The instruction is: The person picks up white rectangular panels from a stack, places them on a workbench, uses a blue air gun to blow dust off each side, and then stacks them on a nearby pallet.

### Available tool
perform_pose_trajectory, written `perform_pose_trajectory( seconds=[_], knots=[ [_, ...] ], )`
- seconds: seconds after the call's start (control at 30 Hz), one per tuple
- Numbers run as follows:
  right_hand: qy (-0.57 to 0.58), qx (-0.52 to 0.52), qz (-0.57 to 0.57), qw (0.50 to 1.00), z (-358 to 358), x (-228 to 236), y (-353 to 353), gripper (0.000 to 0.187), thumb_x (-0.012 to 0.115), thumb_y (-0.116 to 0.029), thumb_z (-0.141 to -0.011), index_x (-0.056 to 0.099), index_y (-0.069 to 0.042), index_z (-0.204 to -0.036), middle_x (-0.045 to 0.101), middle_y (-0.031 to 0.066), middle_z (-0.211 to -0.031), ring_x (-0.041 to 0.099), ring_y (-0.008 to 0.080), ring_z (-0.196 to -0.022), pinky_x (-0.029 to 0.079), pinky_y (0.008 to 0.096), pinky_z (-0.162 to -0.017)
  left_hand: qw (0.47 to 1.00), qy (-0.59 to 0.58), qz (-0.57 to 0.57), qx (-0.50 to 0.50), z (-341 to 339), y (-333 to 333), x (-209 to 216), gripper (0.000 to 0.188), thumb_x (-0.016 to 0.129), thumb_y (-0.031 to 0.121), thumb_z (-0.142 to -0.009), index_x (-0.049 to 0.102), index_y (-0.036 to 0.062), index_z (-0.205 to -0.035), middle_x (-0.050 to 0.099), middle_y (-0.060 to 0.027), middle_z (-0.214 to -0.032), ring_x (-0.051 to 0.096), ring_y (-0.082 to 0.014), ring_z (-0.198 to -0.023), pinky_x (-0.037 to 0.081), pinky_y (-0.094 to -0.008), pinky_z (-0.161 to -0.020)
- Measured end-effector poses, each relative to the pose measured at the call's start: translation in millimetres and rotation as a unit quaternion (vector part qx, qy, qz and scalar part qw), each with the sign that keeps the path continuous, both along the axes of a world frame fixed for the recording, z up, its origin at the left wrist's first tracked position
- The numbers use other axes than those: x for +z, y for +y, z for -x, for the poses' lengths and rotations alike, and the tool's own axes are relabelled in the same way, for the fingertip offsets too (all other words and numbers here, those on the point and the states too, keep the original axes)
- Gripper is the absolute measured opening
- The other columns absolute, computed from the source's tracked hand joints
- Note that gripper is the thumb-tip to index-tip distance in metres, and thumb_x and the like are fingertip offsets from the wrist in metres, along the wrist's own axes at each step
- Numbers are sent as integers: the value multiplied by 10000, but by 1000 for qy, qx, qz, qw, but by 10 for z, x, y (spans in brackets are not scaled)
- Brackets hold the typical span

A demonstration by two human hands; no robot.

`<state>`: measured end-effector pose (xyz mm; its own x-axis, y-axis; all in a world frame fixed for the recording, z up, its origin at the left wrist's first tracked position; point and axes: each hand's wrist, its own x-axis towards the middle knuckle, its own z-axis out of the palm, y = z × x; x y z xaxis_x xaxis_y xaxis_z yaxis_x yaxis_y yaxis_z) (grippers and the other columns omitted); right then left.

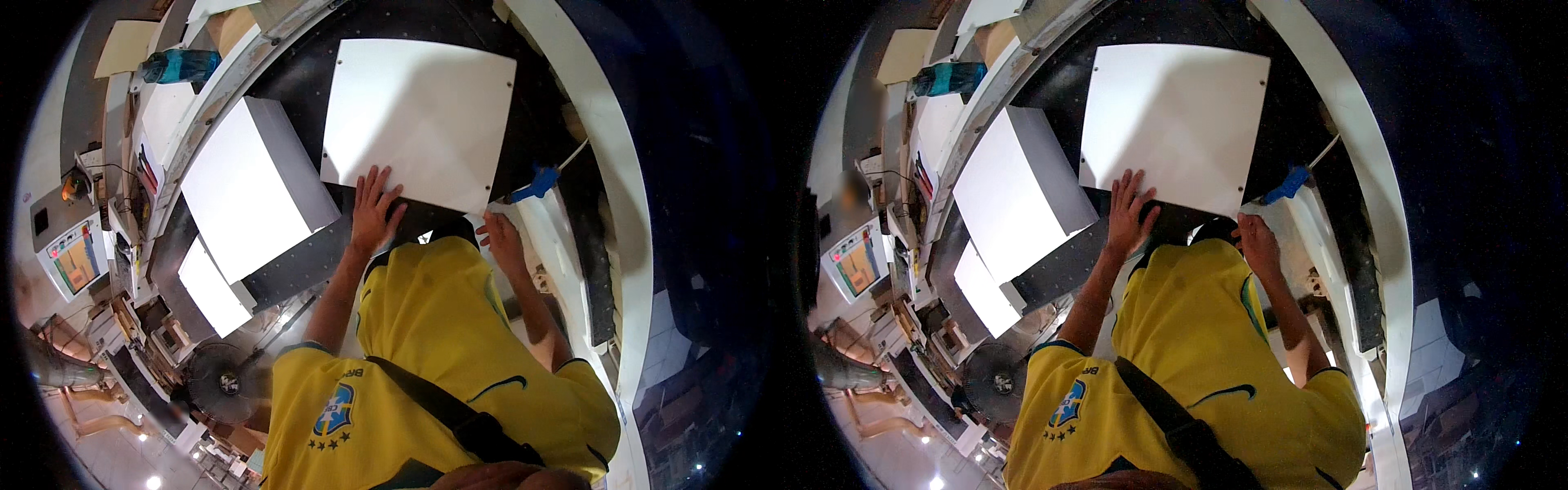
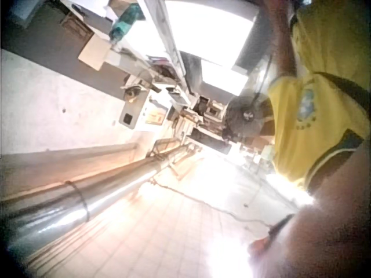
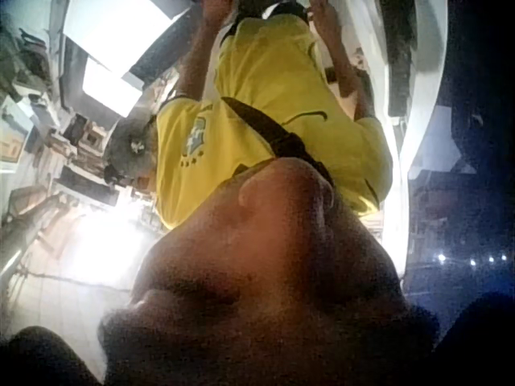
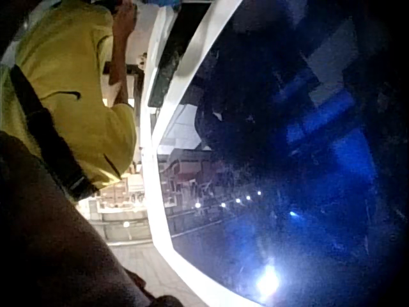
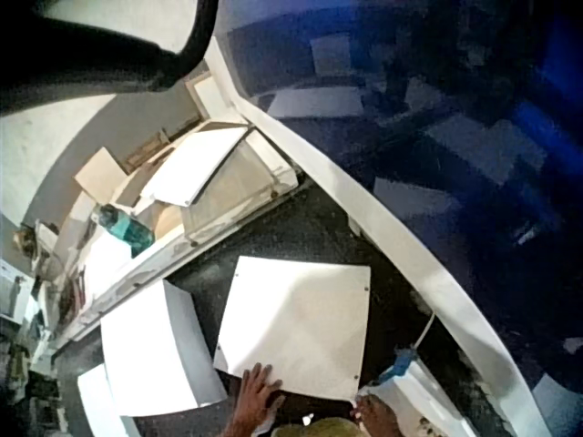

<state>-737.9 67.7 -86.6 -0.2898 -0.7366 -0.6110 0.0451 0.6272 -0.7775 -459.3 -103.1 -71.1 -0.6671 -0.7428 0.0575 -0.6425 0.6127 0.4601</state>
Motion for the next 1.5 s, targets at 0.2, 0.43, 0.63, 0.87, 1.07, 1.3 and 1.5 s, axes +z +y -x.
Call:
perform_pose_trajectory(
  seconds=[0.2,0.43,0.63,0.87,1.07,1.3,1.5],
  knots=[
    [-56,-29,9,998,-170,-281,97,573,520,-572,-1100,592,-60,-855,598,56,-742,630,152,-658,523,374,-645,999,-4,-44,-15,-215,352,109,398,692,277,-1019,619,122,-1377,367,-136,-1694,242,-387,-1610,171,-610,-1303],
    [64,-128,47,989,-316,126,-6,574,547,-532,-1102,710,14,-1029,638,28,-806,563,144,-763,485,343,-750,938,47,-298,168,-349,540,533,337,661,362,-1032,754,38,-1030,708,-152,-1320,633,-357,-1278,513,-462,-1058],
    [50,-186,73,978,-293,498,-180,594,568,-533,-1095,696,47,-1104,657,41,-927,574,124,-814,492,316,-763,619,330,-669,244,-146,436,515,535,601,475,-1076,676,-30,-1237,718,-188,-1259,738,-279,-1069,604,-387,-859],
    [105,-166,27,980,-308,872,-355,591,710,-389,-1046,615,78,-1396,708,118,-1217,638,190,-1053,512,361,-930,633,467,-601,142,195,101,629,497,673,339,-1060,587,-41,-1369,717,-150,-1222,749,-280,-1019,651,-416,-884],
    [70,-147,131,978,-795,1049,-214,576,687,-389,-1059,618,67,-1403,689,127,-1290,629,199,-1121,499,361,-981,683,492,-525,129,-266,300,1403,417,681,249,-1053,603,-57,-1326,721,-130,-1165,740,-232,-998,662,-382,-820],
    [-67,80,270,957,-1375,1372,-631,506,446,-473,-1144,643,-64,-921,630,48,-751,567,146,-631,449,317,-584,651,574,-389,308,-1758,461,1982,491,723,288,-953,621,-113,-1218,718,-161,-1006,743,-226,-832,626,-349,-588],
    [20,116,164,979,-1480,1222,-702,390,546,-393,-1118,694,-33,-1095,675,65,-767,555,110,-613,440,288,-584,536,716,-244,376,-2647,659,2194,504,702,241,-979,566,-119,-1304,735,-199,-1035,764,-244,-829,642,-351,-552]
  ],
)
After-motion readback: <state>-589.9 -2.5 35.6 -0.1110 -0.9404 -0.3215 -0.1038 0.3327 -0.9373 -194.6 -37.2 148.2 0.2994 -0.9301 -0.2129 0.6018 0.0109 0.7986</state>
